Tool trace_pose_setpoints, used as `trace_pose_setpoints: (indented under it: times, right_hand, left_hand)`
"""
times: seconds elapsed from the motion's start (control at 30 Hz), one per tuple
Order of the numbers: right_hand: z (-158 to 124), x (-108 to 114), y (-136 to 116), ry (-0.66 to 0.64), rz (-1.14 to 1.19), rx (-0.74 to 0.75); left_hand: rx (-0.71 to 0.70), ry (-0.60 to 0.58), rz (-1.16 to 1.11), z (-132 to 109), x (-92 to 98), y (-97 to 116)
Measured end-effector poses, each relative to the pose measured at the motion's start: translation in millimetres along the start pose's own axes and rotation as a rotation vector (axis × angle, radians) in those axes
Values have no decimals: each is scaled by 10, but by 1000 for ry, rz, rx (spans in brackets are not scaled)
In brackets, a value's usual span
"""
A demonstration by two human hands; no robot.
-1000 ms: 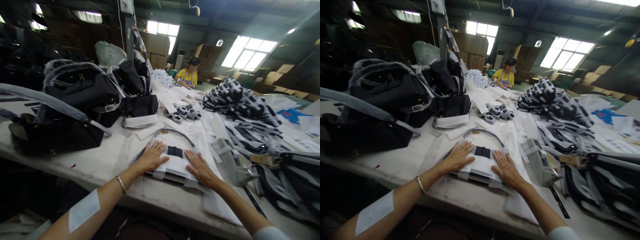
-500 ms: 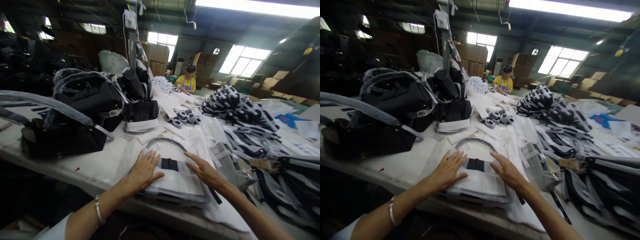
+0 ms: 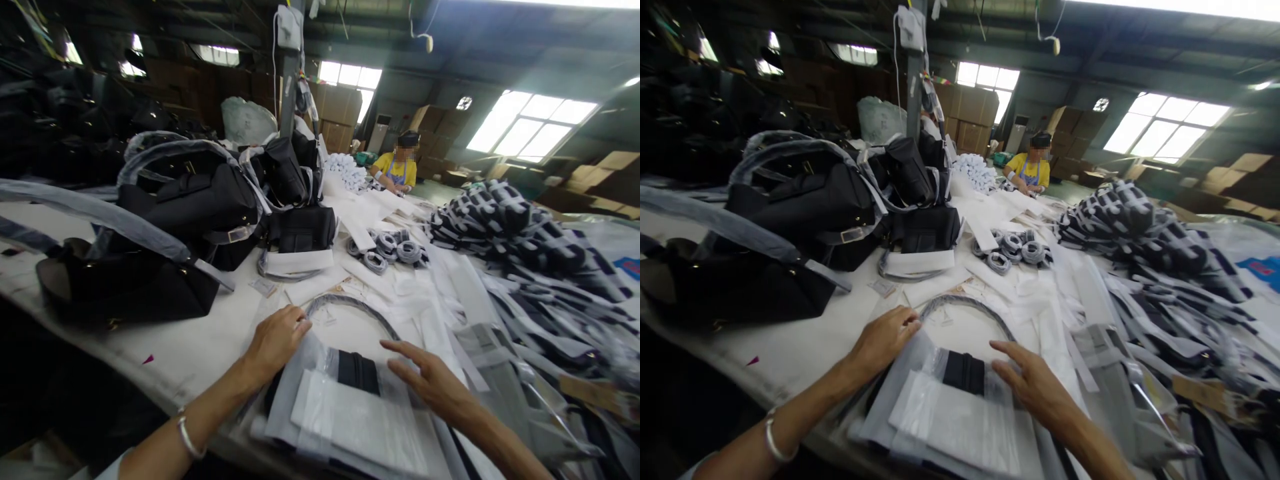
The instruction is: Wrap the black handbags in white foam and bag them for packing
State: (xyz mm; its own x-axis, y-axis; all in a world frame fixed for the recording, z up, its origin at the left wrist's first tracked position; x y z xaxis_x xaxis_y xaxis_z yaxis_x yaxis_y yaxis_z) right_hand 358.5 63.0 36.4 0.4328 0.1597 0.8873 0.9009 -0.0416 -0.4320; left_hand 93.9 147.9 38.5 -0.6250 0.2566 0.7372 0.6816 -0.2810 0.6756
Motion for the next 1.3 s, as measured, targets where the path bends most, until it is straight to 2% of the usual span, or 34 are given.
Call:
trace_pose_setpoints:
  times: [0.07,0.17,0.27,0.37,0.47,0.57,0.73,0.8,0.9,0.97,1.07,1.2,1.3]
  right_hand:
    - [135,215,95,99,18,-42]
    - [297,490,321,206,12,-155]
    - [376,632,584,212,-30,-271]
    - [341,649,809,152,-44,-350]
    - [173,578,980,60,-14,-410]
    - [-109,407,1075,-74,57,-461]
    - [-651,-73,1034,-364,249,-534]
    - [-777,-219,988,-406,328,-534]
    - [-824,-287,1035,-377,319,-552]
    - [-770,-234,1120,-344,234,-577]
    - [-516,33,1157,-228,57,-555]
    - [41,449,805,-1,-96,-336]
    - [462,582,456,99,-141,-200]
  left_hand:
    - [83,-26,54,179,6,-152]
    - [121,-83,91,397,-127,-271]
    - [142,-131,126,528,-279,-331]
    - [150,-177,143,590,-360,-372]
    - [146,-205,149,618,-388,-413]
    - [140,-225,143,629,-421,-440]
    - [149,-232,116,623,-462,-451]
    - [147,-222,94,618,-464,-444]
    - [119,-212,51,611,-476,-412]
    - [91,-208,21,616,-499,-375]
    - [48,-204,-29,644,-552,-294]
    - [3,-224,-129,707,-652,-195]
    - [-18,-270,-236,758,-722,-190]
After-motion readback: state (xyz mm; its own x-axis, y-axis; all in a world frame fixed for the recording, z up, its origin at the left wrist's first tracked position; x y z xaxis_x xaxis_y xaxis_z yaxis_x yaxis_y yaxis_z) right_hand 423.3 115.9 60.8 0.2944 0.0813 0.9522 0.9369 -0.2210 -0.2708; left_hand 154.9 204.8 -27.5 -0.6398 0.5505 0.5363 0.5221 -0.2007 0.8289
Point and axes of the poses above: each hand's wrist, its own z-axis towards the middle knuckle, its own x-axis out of the back of the hand, y = z × x, the point moved 10 cm from there along z, towards the middle knuckle, and after that the axes turned 11 degrees about -z, right-handed, at the moved point
